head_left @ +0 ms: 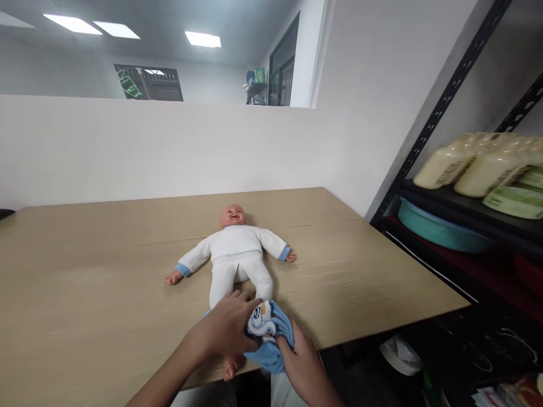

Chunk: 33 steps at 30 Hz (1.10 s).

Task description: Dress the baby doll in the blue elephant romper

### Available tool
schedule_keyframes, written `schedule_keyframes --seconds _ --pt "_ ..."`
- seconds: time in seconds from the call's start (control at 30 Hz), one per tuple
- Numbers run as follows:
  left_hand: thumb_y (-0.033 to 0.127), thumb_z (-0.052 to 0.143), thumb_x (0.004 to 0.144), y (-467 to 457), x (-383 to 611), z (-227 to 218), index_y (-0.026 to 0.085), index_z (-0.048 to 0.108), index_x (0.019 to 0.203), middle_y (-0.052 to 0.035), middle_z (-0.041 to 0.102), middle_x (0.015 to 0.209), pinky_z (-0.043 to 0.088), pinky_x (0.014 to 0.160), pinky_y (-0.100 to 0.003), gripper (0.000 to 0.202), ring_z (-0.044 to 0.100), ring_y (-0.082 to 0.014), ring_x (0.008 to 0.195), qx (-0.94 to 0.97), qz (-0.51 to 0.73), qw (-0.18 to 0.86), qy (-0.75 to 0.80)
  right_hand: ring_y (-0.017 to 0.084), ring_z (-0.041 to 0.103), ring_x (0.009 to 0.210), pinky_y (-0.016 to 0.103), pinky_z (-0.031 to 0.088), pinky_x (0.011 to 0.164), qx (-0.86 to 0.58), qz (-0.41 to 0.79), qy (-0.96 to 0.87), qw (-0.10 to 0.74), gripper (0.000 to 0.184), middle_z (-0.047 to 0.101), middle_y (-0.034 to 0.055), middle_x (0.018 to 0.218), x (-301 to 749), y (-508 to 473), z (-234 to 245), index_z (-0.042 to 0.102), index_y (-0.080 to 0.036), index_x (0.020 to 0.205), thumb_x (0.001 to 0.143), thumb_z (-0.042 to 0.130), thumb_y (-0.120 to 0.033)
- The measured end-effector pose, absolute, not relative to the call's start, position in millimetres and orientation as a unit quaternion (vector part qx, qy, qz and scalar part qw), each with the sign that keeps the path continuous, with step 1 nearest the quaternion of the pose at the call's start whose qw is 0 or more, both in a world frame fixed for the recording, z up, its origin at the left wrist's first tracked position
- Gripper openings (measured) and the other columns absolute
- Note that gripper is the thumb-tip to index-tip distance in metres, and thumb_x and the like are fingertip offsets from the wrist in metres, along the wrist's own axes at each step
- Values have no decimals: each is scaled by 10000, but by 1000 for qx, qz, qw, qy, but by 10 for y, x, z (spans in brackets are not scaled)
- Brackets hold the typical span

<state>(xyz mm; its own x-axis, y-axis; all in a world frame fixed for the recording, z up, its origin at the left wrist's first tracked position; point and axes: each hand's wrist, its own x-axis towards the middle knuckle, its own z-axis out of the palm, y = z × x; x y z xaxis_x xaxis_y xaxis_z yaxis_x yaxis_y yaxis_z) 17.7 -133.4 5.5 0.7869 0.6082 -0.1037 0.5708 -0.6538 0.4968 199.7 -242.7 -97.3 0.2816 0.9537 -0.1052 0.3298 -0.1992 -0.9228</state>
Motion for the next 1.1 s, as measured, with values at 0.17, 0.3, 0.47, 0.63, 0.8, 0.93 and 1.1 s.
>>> schedule_keyframes --seconds 0.17,0.3,0.47,0.63,0.8,0.93,1.1 --pt "286 770 752 -1282 158 7 211 618 941 -63 703 897 459 717 -387 253 635 -287 817 898 74 285 327 355 718 1198 519 568 1045 -649 407 -482 425 511 762 140 1240 1964 -2444 -1066 619 -230 1349 843 638 -298" --pt "289 683 857 -1226 101 -1 221 573 1045 -21 683 984 489 751 -324 228 623 -228 860 868 132 373 300 319 743 1063 451 598 945 -649 354 -500 450 523 774 106 1143 1928 -2429 -1075 589 -227 1341 823 659 -214" --pt "337 679 878 -1172 15 44 197 556 1087 -32 669 998 518 804 -307 281 627 -226 900 830 151 455 283 303 668 1211 437 548 1058 -563 180 -596 544 410 699 108 1268 1999 -2235 -852 664 -249 1112 750 630 -59" --pt "286 656 854 -1158 -60 56 184 575 1143 -75 665 1092 527 920 -367 317 630 -278 1020 823 183 422 332 255 676 1181 379 544 1035 -467 296 -639 535 351 707 83 1263 2251 -1870 -699 656 -250 1165 850 627 -97" --pt "274 707 866 -1040 -102 59 190 625 1294 -76 696 1256 491 1075 -394 443 613 -305 1209 800 192 474 315 227 680 1045 349 542 958 -413 532 -576 463 295 721 29 1087 2534 -1402 -707 661 -235 1166 887 751 -265" --pt "372 798 879 -938 -89 85 205 664 1332 -51 740 1227 479 1107 -409 502 642 -307 1189 783 151 528 290 268 681 1176 396 506 1052 -366 635 -583 350 562 731 68 1275 2690 -1100 -690 672 -236 1288 793 897 -380" --pt "451 847 845 -1019 -199 111 256 600 1405 -95 643 1405 457 1132 -433 642 570 -338 1304 795 180 462 350 294 628 1265 399 491 1083 -344 643 -623 281 634 687 68 1338 2743 -1087 -483 650 -253 1376 832 847 -513"
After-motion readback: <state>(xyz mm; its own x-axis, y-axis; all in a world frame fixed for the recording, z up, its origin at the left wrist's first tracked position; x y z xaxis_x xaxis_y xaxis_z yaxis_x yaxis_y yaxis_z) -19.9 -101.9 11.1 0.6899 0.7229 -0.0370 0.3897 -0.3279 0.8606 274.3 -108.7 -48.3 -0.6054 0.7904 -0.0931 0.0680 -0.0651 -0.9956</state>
